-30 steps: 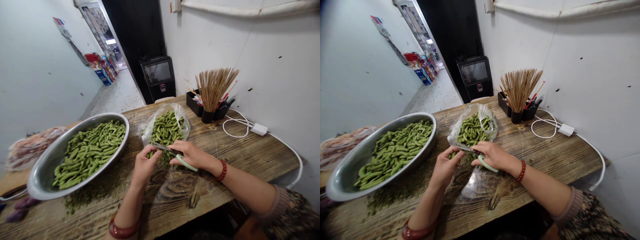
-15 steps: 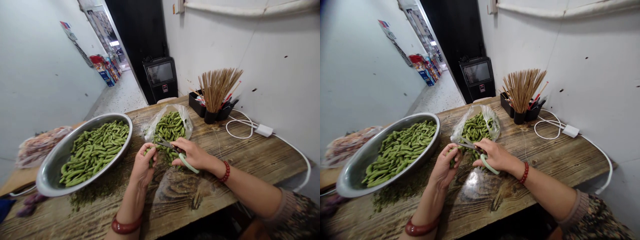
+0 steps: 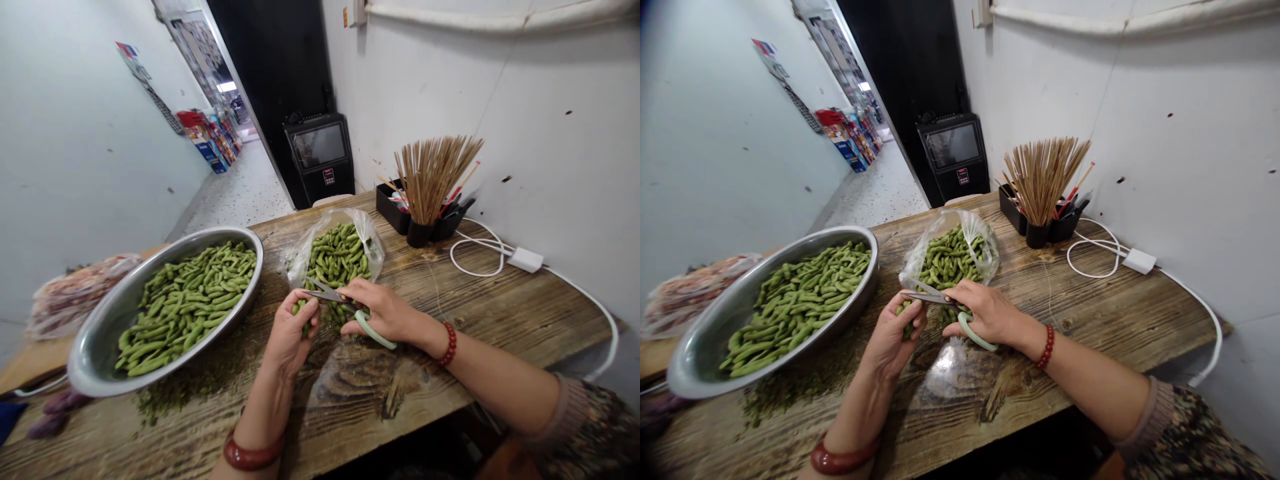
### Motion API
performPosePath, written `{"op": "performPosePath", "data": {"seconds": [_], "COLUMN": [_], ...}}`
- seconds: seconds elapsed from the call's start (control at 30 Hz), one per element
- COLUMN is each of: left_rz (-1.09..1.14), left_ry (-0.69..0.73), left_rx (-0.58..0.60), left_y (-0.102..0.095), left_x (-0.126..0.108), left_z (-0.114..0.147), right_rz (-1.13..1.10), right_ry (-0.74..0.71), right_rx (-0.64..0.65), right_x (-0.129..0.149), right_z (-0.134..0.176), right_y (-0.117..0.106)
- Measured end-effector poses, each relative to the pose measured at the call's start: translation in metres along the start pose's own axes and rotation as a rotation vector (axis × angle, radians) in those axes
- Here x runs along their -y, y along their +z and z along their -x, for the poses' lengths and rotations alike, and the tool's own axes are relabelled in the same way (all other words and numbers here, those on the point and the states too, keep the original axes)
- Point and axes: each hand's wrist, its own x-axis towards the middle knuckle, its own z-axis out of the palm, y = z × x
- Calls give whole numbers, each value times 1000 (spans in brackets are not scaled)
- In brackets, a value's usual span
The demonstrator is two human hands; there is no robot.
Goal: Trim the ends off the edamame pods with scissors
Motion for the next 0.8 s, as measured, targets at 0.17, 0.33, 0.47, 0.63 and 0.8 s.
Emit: {"op": "performPosePath", "data": {"seconds": [0.17,0.33,0.47,0.63,0.8], "left_rz": [17,45,96,145,201], "left_ry": [11,12,-9,-6,-37], "left_rx": [18,43,69,70,82], "left_y": [-2,-4,-3,-1,-3], "left_x": [2,3,1,-2,-1], "left_z": [-1,-2,-3,-2,-3], "right_rz": [-11,-16,-11,-19,-81], "right_ry": [1,-17,3,13,9], "right_rx": [-4,-15,-8,17,-86], "right_x": [-2,-4,-3,-1,-3], "right_z": [0,0,0,-1,-2], "right_y": [1,2,3,3,3]}}
